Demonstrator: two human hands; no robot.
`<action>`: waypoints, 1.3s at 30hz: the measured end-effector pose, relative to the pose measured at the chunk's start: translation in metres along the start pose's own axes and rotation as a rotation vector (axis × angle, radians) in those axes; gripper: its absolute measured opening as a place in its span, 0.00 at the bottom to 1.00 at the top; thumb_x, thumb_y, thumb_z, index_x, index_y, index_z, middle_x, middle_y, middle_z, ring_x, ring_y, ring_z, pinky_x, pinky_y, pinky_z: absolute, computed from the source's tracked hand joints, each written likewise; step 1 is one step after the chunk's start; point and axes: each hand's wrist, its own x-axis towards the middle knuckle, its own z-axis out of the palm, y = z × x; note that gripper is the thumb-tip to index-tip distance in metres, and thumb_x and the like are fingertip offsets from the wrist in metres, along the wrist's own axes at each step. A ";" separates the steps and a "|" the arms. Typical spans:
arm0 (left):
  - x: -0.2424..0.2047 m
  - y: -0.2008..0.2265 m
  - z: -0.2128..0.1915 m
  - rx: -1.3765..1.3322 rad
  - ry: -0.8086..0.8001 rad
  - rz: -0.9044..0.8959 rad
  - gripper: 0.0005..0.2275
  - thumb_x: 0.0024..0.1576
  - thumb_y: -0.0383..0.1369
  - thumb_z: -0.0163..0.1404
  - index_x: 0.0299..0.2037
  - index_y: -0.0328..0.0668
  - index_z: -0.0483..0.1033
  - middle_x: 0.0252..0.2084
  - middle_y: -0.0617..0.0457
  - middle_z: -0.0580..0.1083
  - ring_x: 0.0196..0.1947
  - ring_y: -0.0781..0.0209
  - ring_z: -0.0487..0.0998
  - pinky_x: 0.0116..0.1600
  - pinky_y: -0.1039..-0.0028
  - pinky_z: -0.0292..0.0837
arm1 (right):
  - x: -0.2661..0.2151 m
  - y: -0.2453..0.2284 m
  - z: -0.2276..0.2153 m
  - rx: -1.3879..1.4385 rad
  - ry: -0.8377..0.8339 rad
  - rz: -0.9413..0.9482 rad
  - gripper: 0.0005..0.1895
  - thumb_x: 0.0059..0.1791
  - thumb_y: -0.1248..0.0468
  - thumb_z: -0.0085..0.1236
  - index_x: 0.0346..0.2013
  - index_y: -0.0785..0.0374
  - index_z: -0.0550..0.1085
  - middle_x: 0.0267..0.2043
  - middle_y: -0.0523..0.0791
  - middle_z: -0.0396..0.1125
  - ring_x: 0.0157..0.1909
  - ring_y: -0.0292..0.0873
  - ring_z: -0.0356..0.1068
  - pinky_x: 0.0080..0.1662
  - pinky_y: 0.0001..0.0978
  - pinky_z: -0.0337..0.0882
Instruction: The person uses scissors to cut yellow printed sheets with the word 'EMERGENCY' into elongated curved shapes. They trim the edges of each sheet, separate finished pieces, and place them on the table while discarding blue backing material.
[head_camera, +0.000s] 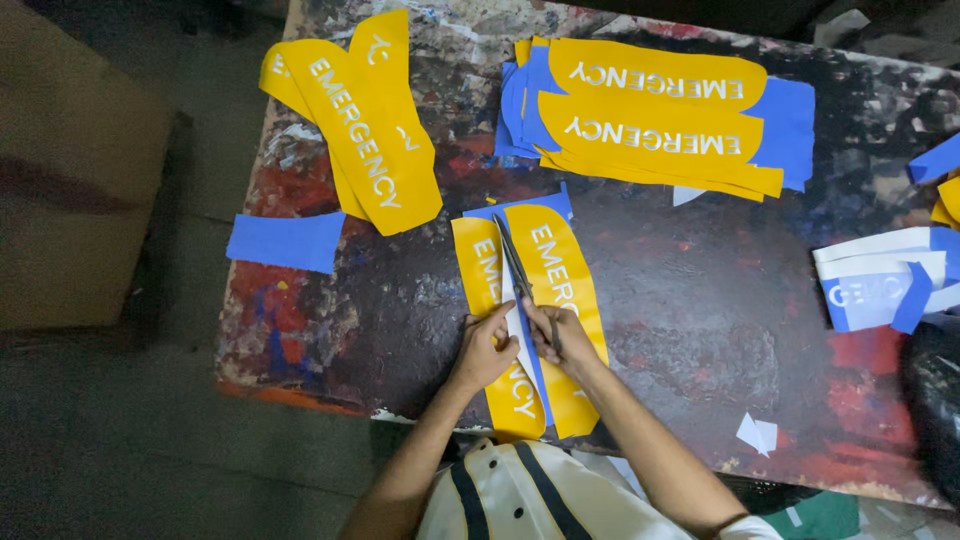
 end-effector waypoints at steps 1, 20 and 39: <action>0.000 -0.001 0.000 0.002 0.002 0.007 0.26 0.48 0.25 0.58 0.61 0.34 0.72 0.25 0.57 0.73 0.27 0.62 0.76 0.50 0.67 0.64 | 0.004 -0.007 0.001 0.004 -0.002 0.001 0.27 0.50 0.42 0.58 0.20 0.59 0.65 0.14 0.39 0.56 0.10 0.32 0.49 0.15 0.26 0.45; 0.118 0.037 -0.032 0.348 0.241 -0.496 0.29 0.51 0.58 0.58 0.50 0.42 0.72 0.38 0.40 0.80 0.40 0.36 0.81 0.45 0.48 0.73 | -0.047 0.030 -0.019 -0.028 0.036 0.144 0.25 0.49 0.41 0.57 0.24 0.59 0.66 0.15 0.38 0.56 0.10 0.32 0.48 0.15 0.27 0.46; 0.107 -0.108 -0.015 -0.376 0.273 -0.313 0.09 0.54 0.23 0.55 0.44 0.31 0.80 0.32 0.57 0.79 0.28 0.74 0.77 0.32 0.80 0.72 | -0.066 0.044 -0.050 0.049 -0.091 0.182 0.27 0.50 0.40 0.55 0.26 0.60 0.67 0.16 0.39 0.57 0.11 0.31 0.49 0.15 0.25 0.46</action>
